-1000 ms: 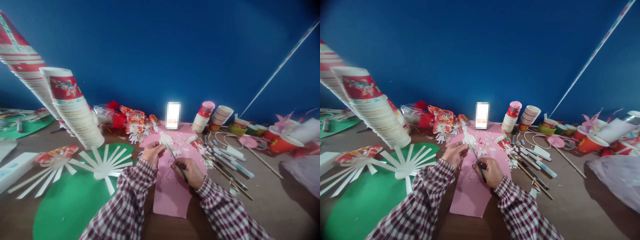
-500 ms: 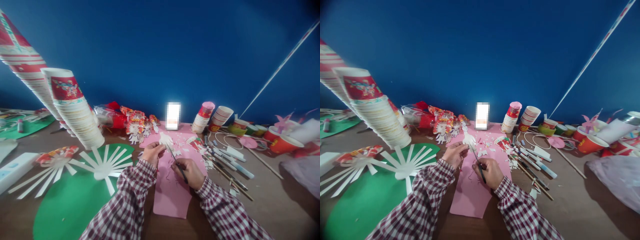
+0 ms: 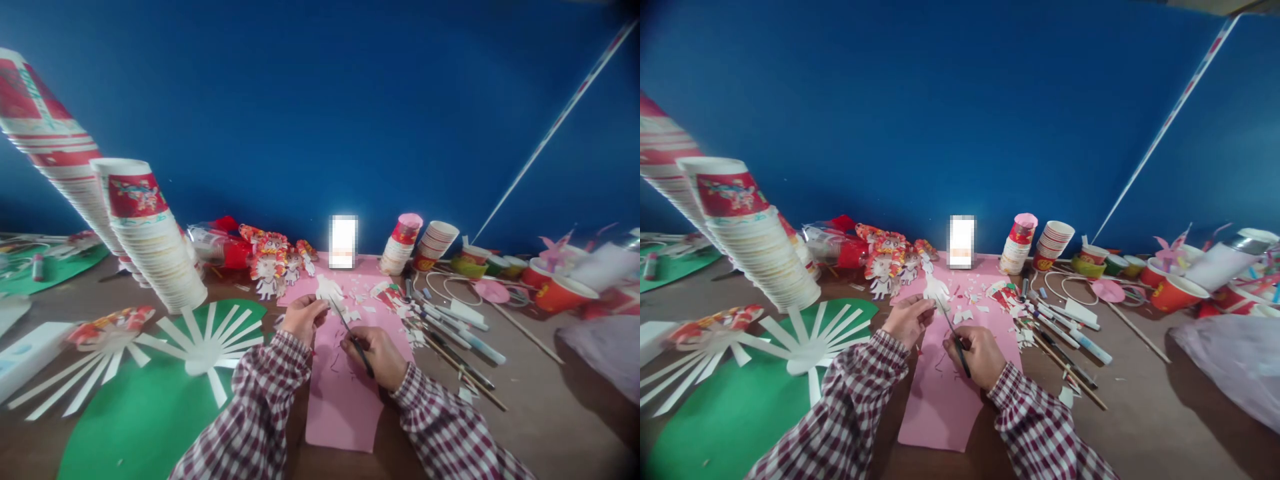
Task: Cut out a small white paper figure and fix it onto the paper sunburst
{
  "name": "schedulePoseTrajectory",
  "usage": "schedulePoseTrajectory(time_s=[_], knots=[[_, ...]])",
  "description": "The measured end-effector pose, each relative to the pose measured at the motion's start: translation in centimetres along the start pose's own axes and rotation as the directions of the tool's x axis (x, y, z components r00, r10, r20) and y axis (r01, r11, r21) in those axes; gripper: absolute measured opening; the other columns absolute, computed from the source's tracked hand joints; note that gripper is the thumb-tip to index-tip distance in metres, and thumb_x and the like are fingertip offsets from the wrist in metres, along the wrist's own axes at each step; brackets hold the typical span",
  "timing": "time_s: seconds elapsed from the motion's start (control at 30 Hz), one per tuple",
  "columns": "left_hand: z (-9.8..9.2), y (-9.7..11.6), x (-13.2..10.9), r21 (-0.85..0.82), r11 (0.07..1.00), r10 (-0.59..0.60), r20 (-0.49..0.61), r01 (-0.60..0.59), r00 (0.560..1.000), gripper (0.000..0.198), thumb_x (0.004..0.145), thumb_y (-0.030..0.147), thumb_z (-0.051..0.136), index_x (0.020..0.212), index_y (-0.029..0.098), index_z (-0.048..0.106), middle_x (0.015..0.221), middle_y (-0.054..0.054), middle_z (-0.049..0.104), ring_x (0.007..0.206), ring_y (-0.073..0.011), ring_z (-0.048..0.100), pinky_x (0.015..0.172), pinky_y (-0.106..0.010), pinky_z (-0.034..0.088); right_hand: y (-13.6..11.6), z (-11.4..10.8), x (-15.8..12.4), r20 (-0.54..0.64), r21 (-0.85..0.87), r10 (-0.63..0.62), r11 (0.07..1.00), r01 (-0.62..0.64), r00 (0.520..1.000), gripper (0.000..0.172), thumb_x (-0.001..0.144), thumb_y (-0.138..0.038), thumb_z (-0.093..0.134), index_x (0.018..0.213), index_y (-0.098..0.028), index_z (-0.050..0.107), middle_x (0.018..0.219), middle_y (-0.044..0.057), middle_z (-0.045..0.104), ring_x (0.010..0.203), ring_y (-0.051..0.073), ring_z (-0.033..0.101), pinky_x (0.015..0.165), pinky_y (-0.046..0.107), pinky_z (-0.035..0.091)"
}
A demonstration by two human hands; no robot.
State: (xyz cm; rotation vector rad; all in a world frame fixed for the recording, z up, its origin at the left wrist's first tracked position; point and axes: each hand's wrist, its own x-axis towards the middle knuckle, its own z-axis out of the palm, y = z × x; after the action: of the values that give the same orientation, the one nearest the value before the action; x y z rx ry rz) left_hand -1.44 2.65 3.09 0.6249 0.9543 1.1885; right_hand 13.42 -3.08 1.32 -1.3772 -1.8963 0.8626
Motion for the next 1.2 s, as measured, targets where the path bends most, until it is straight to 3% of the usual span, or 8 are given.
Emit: schedulePoseTrajectory(time_s=[0.5,0.83,1.2], knots=[[-0.2,-0.4,0.1,0.067,0.998,0.019,0.036,-0.021,0.999,0.021,0.050,0.018,0.068,0.063,0.013,0.052,0.052,0.004,0.054,0.047,-0.0045,0.048,0.050,-0.018,0.037,0.0,-0.1,0.1,0.017,0.016,0.011,1.000,-0.011,1.000,0.022,0.076,-0.033,0.053,0.064,-0.014,0.053,0.052,-0.003,0.043,0.047,0.008,0.037,0.043,0.018,0.027],[-0.1,-0.8,0.4,0.180,0.982,0.036,0.076,-0.050,0.996,0.024,0.052,0.015,0.067,0.074,0.012,0.058,0.058,0.001,0.059,0.051,-0.0057,0.050,0.051,-0.018,0.039,0.4,-0.1,0.0,0.086,0.181,0.114,0.975,-0.128,0.990,0.020,0.074,-0.034,0.056,0.072,-0.014,0.055,0.051,-0.003,0.044,0.044,0.007,0.038,0.040,0.017,0.027],[-0.1,-1.3,0.4,0.183,0.981,0.053,0.088,-0.068,0.995,0.025,0.053,0.015,0.067,0.076,0.013,0.057,0.060,0.001,0.058,0.052,-0.0062,0.051,0.052,-0.019,0.040,0.4,-0.2,0.1,0.065,0.157,0.078,0.984,-0.087,0.995,0.019,0.074,-0.033,0.055,0.070,-0.014,0.054,0.053,-0.004,0.042,0.047,0.007,0.035,0.043,0.018,0.028]])
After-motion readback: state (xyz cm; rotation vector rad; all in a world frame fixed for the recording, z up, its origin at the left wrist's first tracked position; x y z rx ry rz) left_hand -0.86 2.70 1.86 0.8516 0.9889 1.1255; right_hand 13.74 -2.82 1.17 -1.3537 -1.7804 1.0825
